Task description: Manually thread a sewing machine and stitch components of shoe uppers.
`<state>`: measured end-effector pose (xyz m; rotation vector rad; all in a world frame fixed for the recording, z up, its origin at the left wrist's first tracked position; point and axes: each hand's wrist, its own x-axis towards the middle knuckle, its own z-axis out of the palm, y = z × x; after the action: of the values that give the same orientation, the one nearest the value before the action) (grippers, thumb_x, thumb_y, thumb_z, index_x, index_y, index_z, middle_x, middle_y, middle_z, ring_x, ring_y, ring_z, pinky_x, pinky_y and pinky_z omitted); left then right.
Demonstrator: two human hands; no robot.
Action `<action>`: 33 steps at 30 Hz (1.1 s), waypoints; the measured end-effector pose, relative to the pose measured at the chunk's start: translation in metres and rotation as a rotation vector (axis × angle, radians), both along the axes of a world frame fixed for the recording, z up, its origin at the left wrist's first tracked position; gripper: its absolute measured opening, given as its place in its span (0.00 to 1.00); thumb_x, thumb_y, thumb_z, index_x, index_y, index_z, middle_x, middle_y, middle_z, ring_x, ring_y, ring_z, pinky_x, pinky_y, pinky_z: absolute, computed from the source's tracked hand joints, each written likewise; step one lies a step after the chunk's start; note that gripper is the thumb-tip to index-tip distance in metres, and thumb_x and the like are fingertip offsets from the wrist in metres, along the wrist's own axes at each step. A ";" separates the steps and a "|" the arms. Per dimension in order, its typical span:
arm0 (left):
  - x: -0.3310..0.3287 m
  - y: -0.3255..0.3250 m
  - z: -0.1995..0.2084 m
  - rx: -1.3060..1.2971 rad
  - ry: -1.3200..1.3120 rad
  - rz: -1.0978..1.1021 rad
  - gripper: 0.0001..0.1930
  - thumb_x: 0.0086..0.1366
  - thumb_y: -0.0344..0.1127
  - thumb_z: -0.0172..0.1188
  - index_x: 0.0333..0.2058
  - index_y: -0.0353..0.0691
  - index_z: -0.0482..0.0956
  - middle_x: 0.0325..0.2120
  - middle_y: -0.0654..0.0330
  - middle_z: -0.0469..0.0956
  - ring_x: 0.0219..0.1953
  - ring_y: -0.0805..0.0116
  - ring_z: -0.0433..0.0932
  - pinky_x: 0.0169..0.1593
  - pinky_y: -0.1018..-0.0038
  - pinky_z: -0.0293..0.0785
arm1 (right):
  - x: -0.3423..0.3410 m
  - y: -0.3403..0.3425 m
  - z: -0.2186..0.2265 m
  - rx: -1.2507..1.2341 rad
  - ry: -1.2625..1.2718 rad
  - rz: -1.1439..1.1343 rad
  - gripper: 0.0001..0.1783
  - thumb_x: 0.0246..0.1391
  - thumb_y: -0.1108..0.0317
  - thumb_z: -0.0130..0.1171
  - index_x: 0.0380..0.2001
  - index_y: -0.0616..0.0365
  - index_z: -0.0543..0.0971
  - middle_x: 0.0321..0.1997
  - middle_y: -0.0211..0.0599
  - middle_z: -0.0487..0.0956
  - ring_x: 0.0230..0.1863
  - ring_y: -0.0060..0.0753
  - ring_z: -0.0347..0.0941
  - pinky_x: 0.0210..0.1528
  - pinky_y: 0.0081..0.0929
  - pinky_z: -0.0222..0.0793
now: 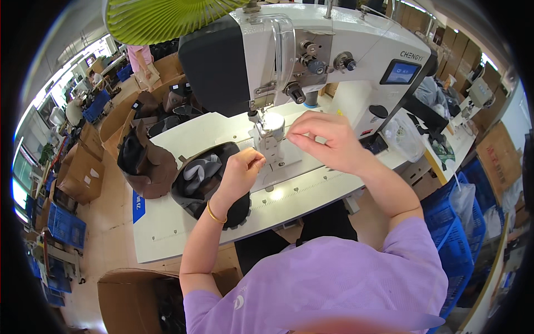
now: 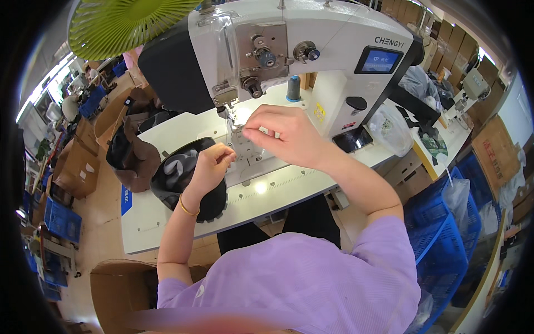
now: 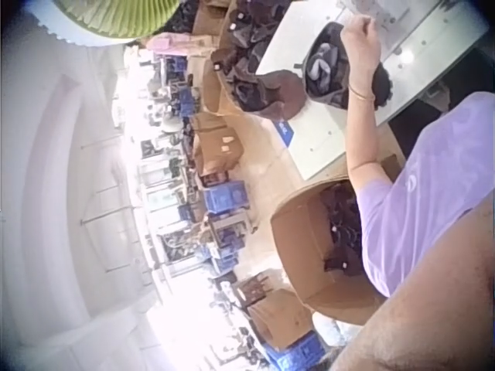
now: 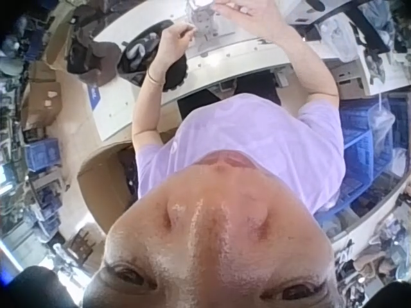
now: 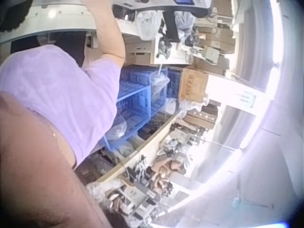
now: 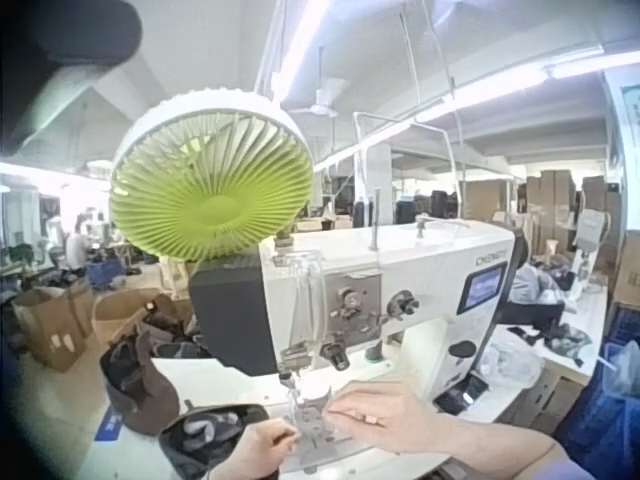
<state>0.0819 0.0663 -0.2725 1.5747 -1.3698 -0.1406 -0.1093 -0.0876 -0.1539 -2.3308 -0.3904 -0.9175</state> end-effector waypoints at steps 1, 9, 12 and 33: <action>0.000 -0.001 0.000 0.002 -0.002 0.003 0.02 0.61 0.24 0.61 0.30 0.31 0.77 0.20 0.56 0.71 0.20 0.69 0.66 0.27 0.74 0.64 | 0.005 0.000 -0.006 0.075 -0.043 -0.024 0.05 0.56 0.79 0.60 0.36 0.63 0.81 0.36 0.38 0.82 0.33 0.28 0.77 0.32 0.21 0.71; -0.004 -0.008 -0.011 -0.066 -0.096 0.001 0.04 0.61 0.28 0.61 0.32 0.32 0.79 0.25 0.53 0.76 0.25 0.60 0.75 0.31 0.70 0.70 | 0.010 -0.022 0.049 -0.159 -0.577 -0.466 0.08 0.56 0.78 0.61 0.40 0.61 0.81 0.39 0.35 0.81 0.36 0.25 0.77 0.36 0.20 0.72; -0.005 -0.012 -0.023 -0.116 -0.134 0.006 0.04 0.61 0.28 0.60 0.31 0.33 0.79 0.28 0.51 0.77 0.30 0.52 0.78 0.34 0.65 0.73 | 0.016 -0.035 0.061 0.034 -0.535 -0.481 0.09 0.63 0.75 0.56 0.44 0.60 0.81 0.44 0.32 0.81 0.43 0.22 0.77 0.42 0.19 0.73; -0.027 0.004 -0.031 -0.266 0.016 -0.177 0.03 0.59 0.26 0.62 0.31 0.34 0.77 0.28 0.54 0.74 0.31 0.51 0.77 0.34 0.62 0.73 | 0.054 0.066 -0.057 0.629 -0.005 -0.356 0.12 0.67 0.71 0.50 0.51 0.62 0.73 0.48 0.39 0.80 0.42 0.29 0.78 0.29 0.18 0.68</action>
<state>0.0546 0.0698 -0.3040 1.2301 -1.4506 -0.0737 -0.0552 -0.0213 -0.2113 -1.8316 0.2934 -1.0265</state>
